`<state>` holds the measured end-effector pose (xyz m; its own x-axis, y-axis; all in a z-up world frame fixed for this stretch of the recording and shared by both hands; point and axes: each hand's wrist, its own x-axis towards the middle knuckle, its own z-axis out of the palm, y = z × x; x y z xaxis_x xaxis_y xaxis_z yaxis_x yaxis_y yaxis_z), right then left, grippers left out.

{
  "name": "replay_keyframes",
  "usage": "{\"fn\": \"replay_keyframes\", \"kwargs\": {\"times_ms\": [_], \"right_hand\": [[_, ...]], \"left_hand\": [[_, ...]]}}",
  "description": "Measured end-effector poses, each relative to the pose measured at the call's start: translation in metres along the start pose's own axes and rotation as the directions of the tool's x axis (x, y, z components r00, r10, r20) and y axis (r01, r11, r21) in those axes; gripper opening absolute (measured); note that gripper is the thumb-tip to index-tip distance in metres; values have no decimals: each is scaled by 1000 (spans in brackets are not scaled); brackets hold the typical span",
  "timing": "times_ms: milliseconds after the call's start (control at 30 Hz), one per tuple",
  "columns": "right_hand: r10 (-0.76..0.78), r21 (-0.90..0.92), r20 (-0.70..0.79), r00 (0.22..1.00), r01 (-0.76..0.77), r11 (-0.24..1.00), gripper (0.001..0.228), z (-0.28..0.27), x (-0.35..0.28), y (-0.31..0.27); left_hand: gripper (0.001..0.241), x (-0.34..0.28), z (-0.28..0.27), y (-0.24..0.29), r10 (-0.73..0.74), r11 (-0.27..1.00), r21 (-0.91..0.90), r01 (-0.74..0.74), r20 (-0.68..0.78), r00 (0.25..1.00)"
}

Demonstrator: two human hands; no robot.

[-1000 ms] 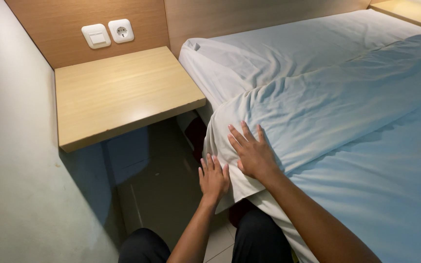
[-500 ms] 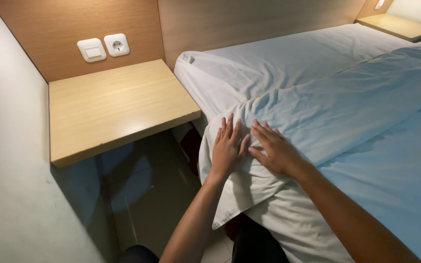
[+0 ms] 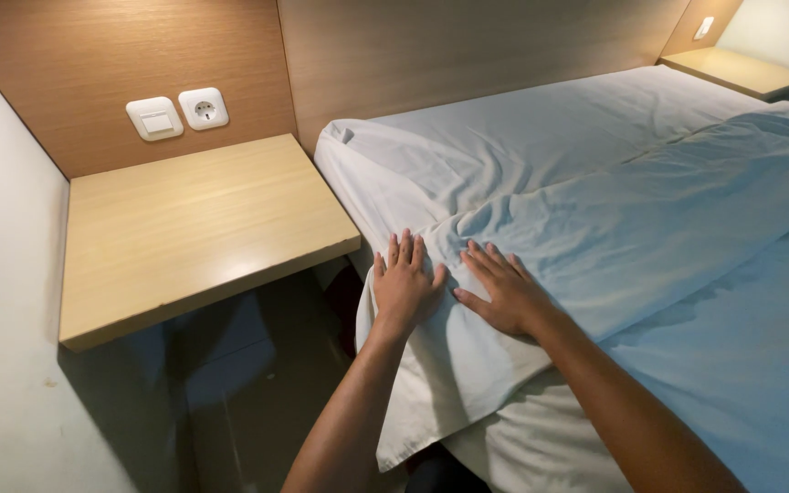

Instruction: The person folds a white duvet on a bed by hand. They roll the duvet lengthwise, then fold it in half and smooth the surface to create a neat rectangular shape.

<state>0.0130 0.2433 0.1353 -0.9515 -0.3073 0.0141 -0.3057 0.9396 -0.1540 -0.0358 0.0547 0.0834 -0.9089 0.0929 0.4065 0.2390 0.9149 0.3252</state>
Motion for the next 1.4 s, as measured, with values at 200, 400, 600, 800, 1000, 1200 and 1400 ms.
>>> {"fn": "replay_keyframes", "kwargs": {"times_ms": [200, 400, 600, 800, 1000, 1200, 1400], "right_hand": [[-3, -75, -50, 999, 0, 997, 82, 12, 2, -3], [18, -82, -31, 999, -21, 996, 84, 16, 6, 0], [-44, -87, -32, 999, 41, 995, 86, 13, 3, 3], [-44, 82, -165, 985, 58, 995, 80, 14, 50, 41], [27, 86, -151, 988, -15, 996, 77, 10, 76, 54], [43, 24, -167, 985, -39, 999, 78, 16, 76, 52], [119, 4, -62, 991, -119, 993, 74, 13, 69, 40]], "left_hand": [[68, 27, 22, 8, 11, 997, -77, -22, -141, 990], [48, 45, 17, 28, -19, 996, -94, 6, -143, 990], [31, 36, 15, 26, -27, 982, -189, -23, -255, 967], [33, 35, 4, 34, -116, 976, -206, 65, -243, 963], [33, 34, 10, 33, -139, 982, -159, 101, -254, 957], [33, 34, 11, 33, -97, 987, -155, 48, -326, 940], [33, 34, 22, 20, -195, 959, -268, 91, -393, 899]]}}
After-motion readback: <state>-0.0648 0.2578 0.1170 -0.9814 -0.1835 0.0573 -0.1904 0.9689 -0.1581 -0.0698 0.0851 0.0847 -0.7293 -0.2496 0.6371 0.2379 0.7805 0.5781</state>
